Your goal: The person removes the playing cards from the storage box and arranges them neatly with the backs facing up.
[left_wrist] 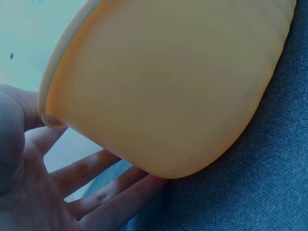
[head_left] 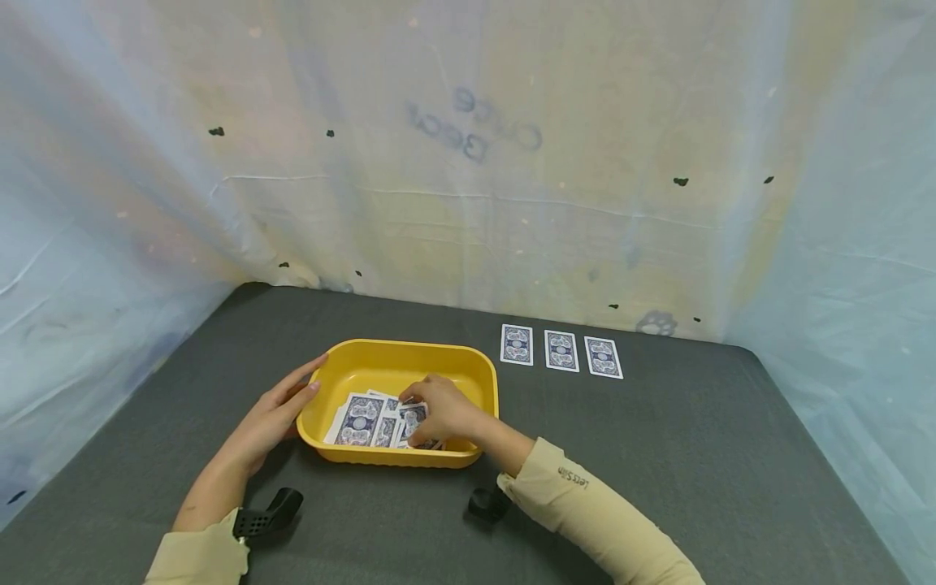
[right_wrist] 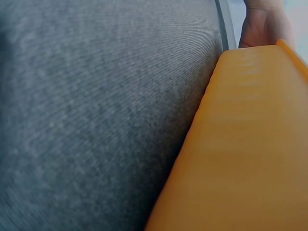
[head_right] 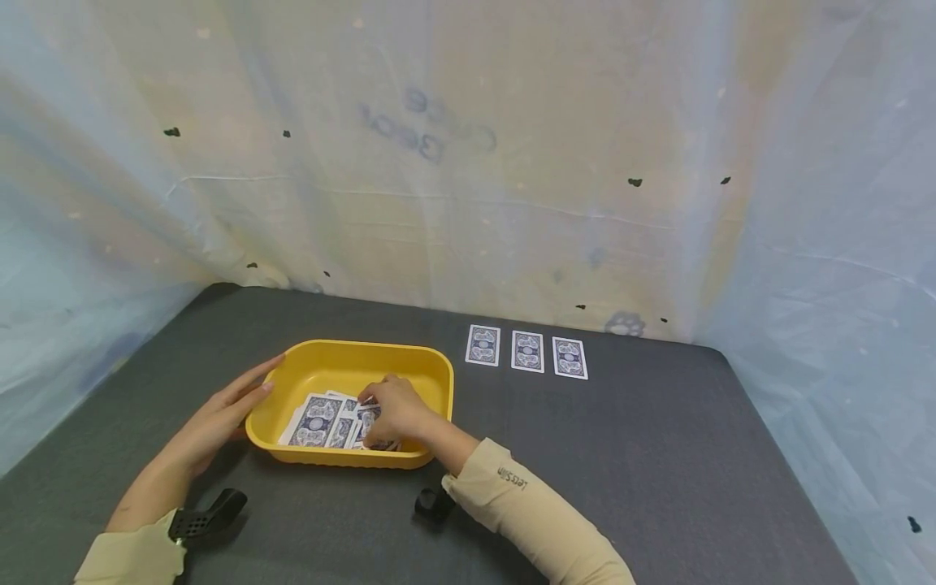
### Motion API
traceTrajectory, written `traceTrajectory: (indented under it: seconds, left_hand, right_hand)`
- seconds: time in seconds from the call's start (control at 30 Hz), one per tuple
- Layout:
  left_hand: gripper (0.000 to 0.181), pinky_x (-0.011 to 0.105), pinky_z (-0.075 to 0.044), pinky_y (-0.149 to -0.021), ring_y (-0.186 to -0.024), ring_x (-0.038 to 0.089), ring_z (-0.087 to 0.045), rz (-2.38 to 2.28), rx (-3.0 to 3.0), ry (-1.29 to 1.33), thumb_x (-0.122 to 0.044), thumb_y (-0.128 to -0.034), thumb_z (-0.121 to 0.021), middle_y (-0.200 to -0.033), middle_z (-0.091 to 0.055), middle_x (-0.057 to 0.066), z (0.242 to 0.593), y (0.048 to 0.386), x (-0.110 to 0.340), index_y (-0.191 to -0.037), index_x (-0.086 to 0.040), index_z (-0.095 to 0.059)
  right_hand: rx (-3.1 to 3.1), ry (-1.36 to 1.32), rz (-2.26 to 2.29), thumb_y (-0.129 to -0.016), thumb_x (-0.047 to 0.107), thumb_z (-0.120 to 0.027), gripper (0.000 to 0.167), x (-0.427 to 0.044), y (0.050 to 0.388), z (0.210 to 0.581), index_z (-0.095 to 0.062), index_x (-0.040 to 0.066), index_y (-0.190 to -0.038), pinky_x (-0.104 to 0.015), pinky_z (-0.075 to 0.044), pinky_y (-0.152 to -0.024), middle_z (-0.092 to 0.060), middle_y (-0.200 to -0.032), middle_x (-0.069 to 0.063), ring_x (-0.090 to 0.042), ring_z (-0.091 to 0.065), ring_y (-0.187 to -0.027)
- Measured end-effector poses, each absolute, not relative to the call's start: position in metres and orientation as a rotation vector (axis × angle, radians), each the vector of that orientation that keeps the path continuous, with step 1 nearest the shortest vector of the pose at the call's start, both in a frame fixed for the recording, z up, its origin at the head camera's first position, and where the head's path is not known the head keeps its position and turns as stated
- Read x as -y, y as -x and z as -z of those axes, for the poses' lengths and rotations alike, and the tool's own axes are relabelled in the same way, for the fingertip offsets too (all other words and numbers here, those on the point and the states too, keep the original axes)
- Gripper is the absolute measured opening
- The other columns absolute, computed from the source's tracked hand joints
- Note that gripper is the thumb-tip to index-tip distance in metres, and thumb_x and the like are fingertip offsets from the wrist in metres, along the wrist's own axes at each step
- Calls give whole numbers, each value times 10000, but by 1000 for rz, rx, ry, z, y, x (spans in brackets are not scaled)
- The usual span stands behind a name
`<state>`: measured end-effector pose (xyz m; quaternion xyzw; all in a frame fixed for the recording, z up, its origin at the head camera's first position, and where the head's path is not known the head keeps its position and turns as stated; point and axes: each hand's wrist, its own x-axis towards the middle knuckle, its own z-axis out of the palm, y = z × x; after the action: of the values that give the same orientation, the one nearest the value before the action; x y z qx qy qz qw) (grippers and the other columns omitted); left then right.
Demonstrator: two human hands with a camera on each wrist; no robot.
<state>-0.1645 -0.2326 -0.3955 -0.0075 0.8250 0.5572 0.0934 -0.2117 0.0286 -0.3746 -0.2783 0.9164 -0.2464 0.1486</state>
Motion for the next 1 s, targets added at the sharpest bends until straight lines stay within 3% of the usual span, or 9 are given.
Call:
traceTrajectory:
  seconds: [0.23,0.57,0.8,1.0]
  left_hand:
    - [607,458,-511,-894,-1238,387,-464,-1651,-2449,32,-470,-1011,-399,-1508,-281,252,396,165,232,-1546,-295,-173]
    - [604,452,-517,-882,-1239,394,-461,-1648,-2457,24,-465,-1013,-396,-1508,-280,257,397,166,232,-1547,-297,-167]
    - [598,439,-520,-874,-1212,369,-487,-1640,-2460,36,-462,-1015,-394,-1499,-298,253,398,166,232,-1546,-305,-167]
    - [625,443,-518,-876,-1220,369,-479,-1638,-2465,33,-500,-1002,-397,-1505,-290,252,397,166,232,-1547,-299,-166]
  right_hand:
    - [-2661,695,708,-724,152,-831,531,-31,212,373,-632,123,-1215,-265,-433,-811,-618,-1001,-44,-141,-522,-875]
    - [-2585,710,845,-811,105,-747,440,-44,211,364,-612,74,-1229,-215,-458,-648,-608,-844,-22,-126,-527,-727]
    - [-2515,750,882,-856,57,-687,441,-56,215,351,-578,58,-1284,-222,-447,-627,-625,-919,-81,-151,-543,-747]
    - [-2504,694,896,-844,44,-692,548,-68,216,343,-509,79,-1359,-261,-492,-684,-621,-1023,-124,-176,-573,-799]
